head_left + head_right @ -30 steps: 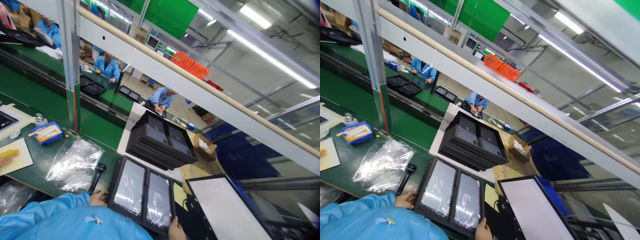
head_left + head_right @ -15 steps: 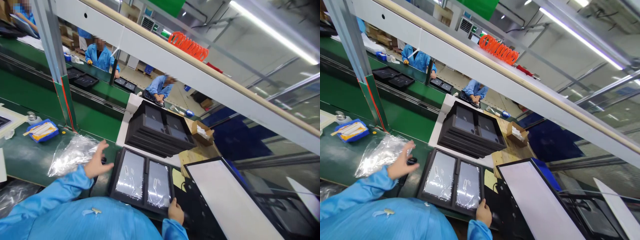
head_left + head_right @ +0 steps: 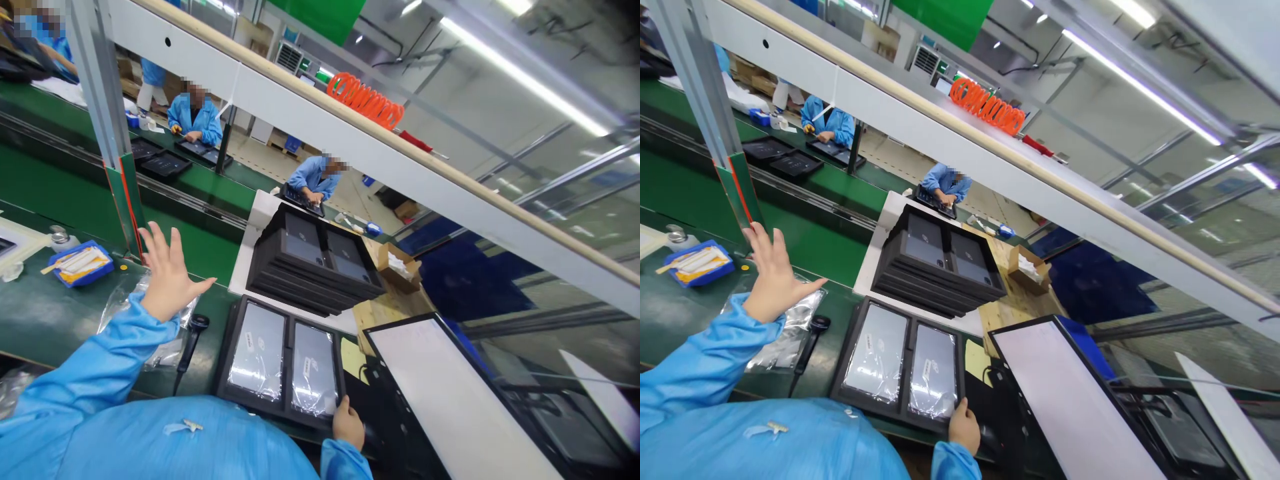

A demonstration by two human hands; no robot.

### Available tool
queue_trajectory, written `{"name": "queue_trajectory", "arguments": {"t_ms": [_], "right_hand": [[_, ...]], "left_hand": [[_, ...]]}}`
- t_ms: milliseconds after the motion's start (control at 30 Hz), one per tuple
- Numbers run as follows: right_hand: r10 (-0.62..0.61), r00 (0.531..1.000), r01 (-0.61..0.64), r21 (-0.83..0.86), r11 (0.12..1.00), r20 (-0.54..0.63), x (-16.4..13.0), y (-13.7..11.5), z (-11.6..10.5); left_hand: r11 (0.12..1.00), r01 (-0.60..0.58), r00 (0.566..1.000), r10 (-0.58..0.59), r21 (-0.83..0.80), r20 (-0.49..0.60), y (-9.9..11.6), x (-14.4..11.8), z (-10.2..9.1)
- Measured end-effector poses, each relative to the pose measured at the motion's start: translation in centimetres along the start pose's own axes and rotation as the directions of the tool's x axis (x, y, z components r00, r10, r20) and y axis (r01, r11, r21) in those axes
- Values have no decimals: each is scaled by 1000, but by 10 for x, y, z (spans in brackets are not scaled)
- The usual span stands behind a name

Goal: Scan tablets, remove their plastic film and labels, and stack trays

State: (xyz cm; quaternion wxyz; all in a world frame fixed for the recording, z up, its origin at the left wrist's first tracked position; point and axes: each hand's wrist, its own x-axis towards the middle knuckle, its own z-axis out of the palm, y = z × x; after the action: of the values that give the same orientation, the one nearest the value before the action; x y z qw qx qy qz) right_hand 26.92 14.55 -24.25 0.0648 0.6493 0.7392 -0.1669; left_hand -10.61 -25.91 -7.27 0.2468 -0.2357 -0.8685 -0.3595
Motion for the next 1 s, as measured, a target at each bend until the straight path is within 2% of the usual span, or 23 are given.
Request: {"name": "queue_trajectory", "arguments": {"t_ms": [100,167,367,533,600,733,867,1000], "right_hand": [[56,998,-56,-7,998,7,-7,-5,-6],[59,998,-59,-3,998,11,-10,-7,-8],[61,997,-61,0,998,43,-5,-3,-4],[55,998,-55,28,998,2,-2,-2,-1],[74,997,-74,29,997,1,-2,-3,-1],[92,996,-93,36,995,19,1,-3,-1],[92,996,-91,53,994,-10,2,-2,-1],[100,995,-98,71,993,-26,2,-3,-1]], "left_hand": [[987,135,987,-141,87,73,8,-3,0],[983,155,985,-162,102,62,11,-3,0],[987,137,989,-131,87,-75,6,-3,6],[989,47,991,-28,140,-133,8,2,5],[988,33,995,-18,152,-99,9,4,5],[982,74,997,-76,171,5,2,5,13],[997,54,998,-56,57,34,-11,7,23],[997,23,999,-27,-68,-46,-20,6,29]]}}
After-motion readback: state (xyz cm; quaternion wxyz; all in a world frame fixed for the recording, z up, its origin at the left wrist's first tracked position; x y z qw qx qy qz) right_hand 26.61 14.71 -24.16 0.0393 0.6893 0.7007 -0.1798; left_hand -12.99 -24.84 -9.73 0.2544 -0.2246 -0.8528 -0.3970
